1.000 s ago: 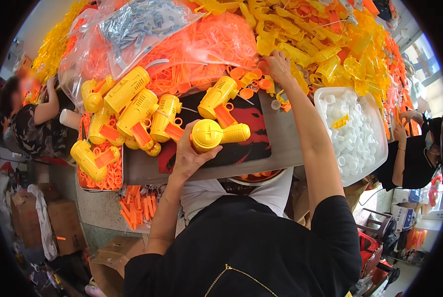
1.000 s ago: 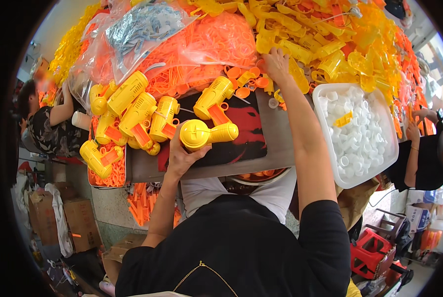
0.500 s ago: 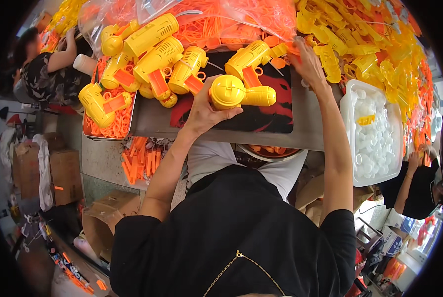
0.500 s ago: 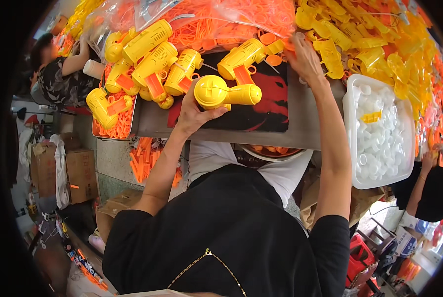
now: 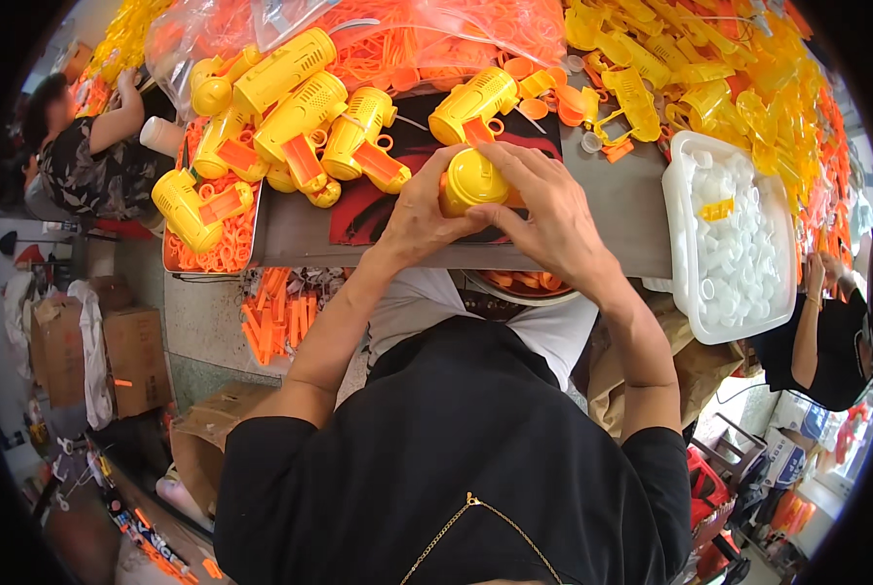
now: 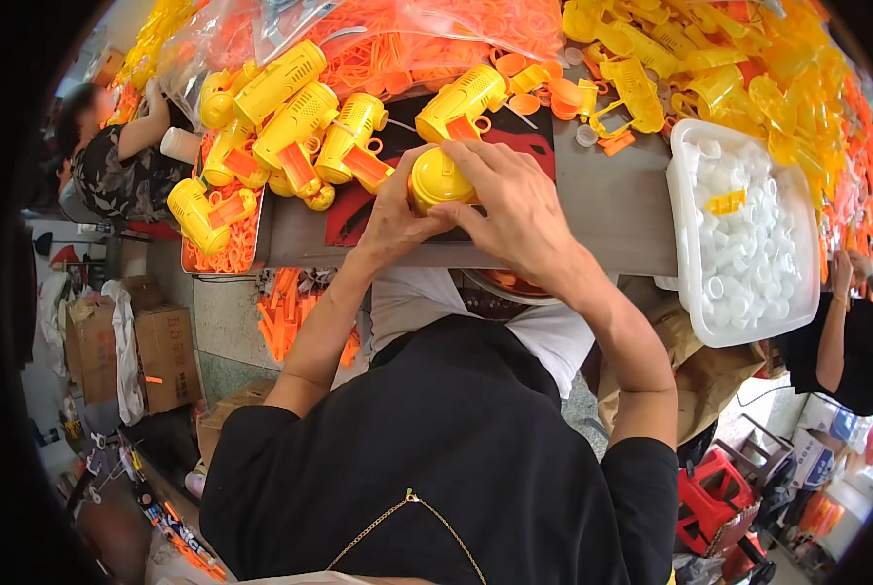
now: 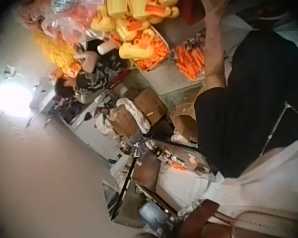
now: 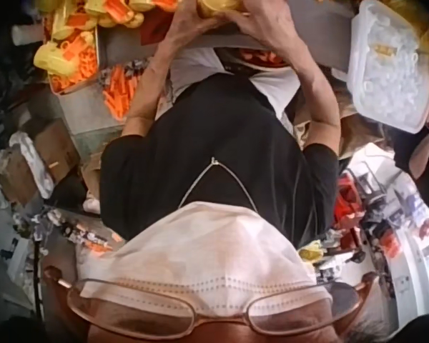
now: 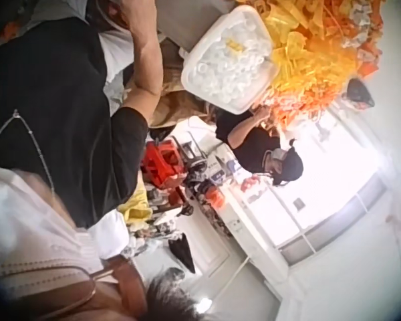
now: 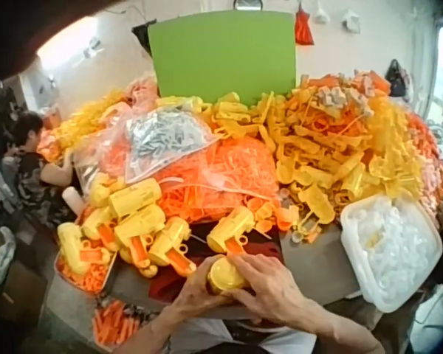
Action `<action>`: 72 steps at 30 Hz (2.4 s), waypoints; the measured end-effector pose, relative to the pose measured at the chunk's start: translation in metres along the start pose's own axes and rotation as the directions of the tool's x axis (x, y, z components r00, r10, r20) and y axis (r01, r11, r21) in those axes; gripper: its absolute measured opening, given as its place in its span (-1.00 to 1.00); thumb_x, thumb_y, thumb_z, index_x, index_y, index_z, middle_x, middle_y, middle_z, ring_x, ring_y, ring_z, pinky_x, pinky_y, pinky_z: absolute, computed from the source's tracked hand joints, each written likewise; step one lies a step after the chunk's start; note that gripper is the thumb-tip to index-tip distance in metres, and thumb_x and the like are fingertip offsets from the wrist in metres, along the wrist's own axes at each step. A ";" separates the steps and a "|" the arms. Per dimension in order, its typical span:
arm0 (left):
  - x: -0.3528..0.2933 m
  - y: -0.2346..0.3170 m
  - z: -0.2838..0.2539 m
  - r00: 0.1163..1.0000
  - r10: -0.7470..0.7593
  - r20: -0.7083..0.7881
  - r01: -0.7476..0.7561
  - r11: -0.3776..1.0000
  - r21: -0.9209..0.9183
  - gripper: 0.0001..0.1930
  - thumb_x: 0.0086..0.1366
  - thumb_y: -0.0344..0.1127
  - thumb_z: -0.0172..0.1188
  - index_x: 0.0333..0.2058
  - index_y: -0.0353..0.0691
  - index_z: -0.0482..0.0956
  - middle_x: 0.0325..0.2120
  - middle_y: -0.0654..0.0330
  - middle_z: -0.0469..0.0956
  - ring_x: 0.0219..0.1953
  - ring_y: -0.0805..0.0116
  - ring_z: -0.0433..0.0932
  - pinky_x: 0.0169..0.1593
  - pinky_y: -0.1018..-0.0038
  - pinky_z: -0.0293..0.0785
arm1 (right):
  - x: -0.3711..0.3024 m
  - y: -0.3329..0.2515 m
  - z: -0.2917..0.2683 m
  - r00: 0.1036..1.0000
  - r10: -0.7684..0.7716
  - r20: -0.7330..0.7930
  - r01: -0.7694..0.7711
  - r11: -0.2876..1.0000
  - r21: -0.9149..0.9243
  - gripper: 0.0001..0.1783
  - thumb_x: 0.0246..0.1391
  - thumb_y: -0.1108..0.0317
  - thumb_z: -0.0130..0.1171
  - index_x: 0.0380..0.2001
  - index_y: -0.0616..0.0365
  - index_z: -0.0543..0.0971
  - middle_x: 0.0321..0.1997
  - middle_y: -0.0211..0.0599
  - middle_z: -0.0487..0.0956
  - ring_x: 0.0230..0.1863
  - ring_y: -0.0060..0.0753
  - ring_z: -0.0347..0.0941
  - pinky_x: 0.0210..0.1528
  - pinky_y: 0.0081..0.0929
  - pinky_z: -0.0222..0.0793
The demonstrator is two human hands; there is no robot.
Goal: Assembling plastic toy gun components by snapping parts together.
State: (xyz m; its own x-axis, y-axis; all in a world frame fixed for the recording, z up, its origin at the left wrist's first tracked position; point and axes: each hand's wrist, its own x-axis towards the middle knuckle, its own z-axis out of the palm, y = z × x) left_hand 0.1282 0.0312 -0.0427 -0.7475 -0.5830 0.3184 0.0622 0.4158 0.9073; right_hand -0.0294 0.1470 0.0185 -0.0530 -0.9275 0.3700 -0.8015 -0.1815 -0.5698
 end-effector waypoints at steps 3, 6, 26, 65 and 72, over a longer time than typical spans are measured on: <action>0.004 0.002 0.001 1.000 0.011 -0.020 -0.009 0.997 0.076 -0.25 0.10 -0.29 0.52 0.21 -0.29 0.32 -0.05 0.04 0.56 0.01 0.25 0.58 0.09 0.34 0.50 | 0.000 0.001 0.001 0.997 -0.010 -0.074 0.009 1.000 -0.022 -0.26 -0.05 0.24 0.44 0.23 0.17 0.47 0.15 -0.03 0.54 0.16 0.09 0.45 0.21 -0.11 0.34; -0.002 0.002 0.000 0.999 0.033 0.004 -0.033 0.999 0.039 -0.24 0.09 -0.28 0.53 0.21 -0.29 0.32 -0.05 0.03 0.56 0.00 0.23 0.58 0.09 0.34 0.50 | -0.003 -0.001 -0.007 0.997 -0.047 -0.065 0.043 0.997 -0.062 -0.27 -0.06 0.27 0.44 0.22 0.18 0.47 0.15 -0.02 0.54 0.18 0.05 0.45 0.22 -0.13 0.34; -0.010 0.021 -0.019 0.991 0.010 0.135 -0.011 1.000 0.004 -0.22 0.04 -0.37 0.56 0.20 -0.24 0.33 -0.04 0.15 0.55 0.03 0.41 0.52 0.14 0.42 0.45 | -0.039 0.047 -0.025 0.957 0.288 0.044 -0.254 0.752 0.608 -0.60 0.16 0.35 0.31 0.05 0.25 0.60 -0.12 -0.35 0.65 -0.09 -0.58 0.51 0.00 -0.51 0.42; 0.004 0.007 0.020 0.994 0.111 -0.009 -0.110 0.993 0.033 -0.31 0.00 -0.26 0.54 0.11 -0.24 0.47 -0.12 0.04 0.61 -0.11 0.13 0.66 -0.03 0.34 0.57 | -0.029 0.005 -0.003 0.995 0.023 -0.101 -0.017 0.998 0.061 -0.42 0.16 0.38 0.23 0.27 0.15 0.46 0.33 -0.10 0.43 0.36 -0.01 0.31 0.41 -0.16 0.14; 0.006 0.004 0.027 0.986 0.164 -0.030 -0.162 0.985 0.066 -0.17 -0.05 -0.26 0.57 0.23 -0.20 0.39 -0.04 -0.04 0.60 -0.07 0.00 0.65 -0.03 0.29 0.60 | -0.042 -0.002 0.000 0.986 0.059 -0.153 -0.073 0.993 -0.090 -0.46 0.42 0.25 -0.10 0.38 0.18 0.30 0.36 -0.04 0.41 0.40 -0.05 0.28 0.44 -0.18 0.12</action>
State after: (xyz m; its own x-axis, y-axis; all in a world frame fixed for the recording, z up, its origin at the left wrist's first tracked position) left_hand 0.1065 0.0485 -0.0443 -0.7070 -0.5274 0.4711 0.1384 0.5501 0.8236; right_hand -0.0258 0.1864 0.0042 -0.1906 -0.8756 0.4438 -0.8459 -0.0828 -0.5268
